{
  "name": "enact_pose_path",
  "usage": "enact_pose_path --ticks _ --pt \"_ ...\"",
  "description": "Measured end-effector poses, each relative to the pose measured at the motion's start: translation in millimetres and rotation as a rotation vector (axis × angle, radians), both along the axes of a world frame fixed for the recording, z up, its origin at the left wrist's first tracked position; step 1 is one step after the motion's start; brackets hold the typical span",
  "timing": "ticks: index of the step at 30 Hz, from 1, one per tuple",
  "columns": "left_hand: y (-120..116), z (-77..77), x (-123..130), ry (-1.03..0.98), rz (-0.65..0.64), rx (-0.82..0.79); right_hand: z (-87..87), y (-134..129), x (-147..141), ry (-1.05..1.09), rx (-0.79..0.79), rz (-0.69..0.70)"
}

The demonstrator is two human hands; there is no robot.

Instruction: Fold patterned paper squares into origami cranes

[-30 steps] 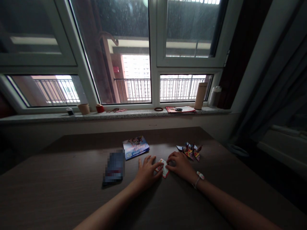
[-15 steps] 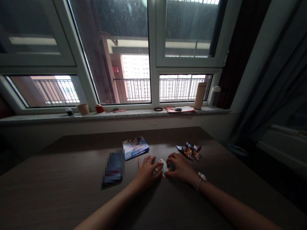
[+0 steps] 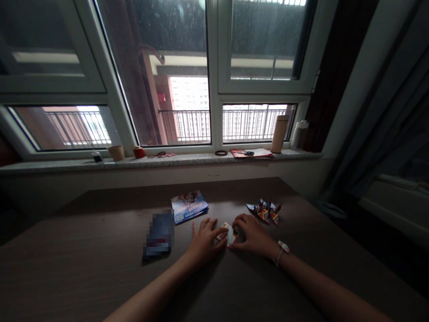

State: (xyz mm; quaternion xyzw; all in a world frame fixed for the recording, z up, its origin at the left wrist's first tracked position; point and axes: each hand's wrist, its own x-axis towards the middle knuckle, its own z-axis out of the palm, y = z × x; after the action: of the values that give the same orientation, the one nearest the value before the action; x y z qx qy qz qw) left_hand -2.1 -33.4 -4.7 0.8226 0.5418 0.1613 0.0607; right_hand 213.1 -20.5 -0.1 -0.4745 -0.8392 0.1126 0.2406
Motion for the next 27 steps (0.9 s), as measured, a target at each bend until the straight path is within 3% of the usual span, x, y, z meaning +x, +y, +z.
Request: enact_pose_path --ticks 15,27 --pt "0 1.3 -2 -0.022 0.001 -0.016 0.4 -4 1 -0.076 0.033 0.059" --pt "1 6.4 -3 -0.05 -0.023 -0.052 -5.8 10 6 0.032 0.147 0.237"
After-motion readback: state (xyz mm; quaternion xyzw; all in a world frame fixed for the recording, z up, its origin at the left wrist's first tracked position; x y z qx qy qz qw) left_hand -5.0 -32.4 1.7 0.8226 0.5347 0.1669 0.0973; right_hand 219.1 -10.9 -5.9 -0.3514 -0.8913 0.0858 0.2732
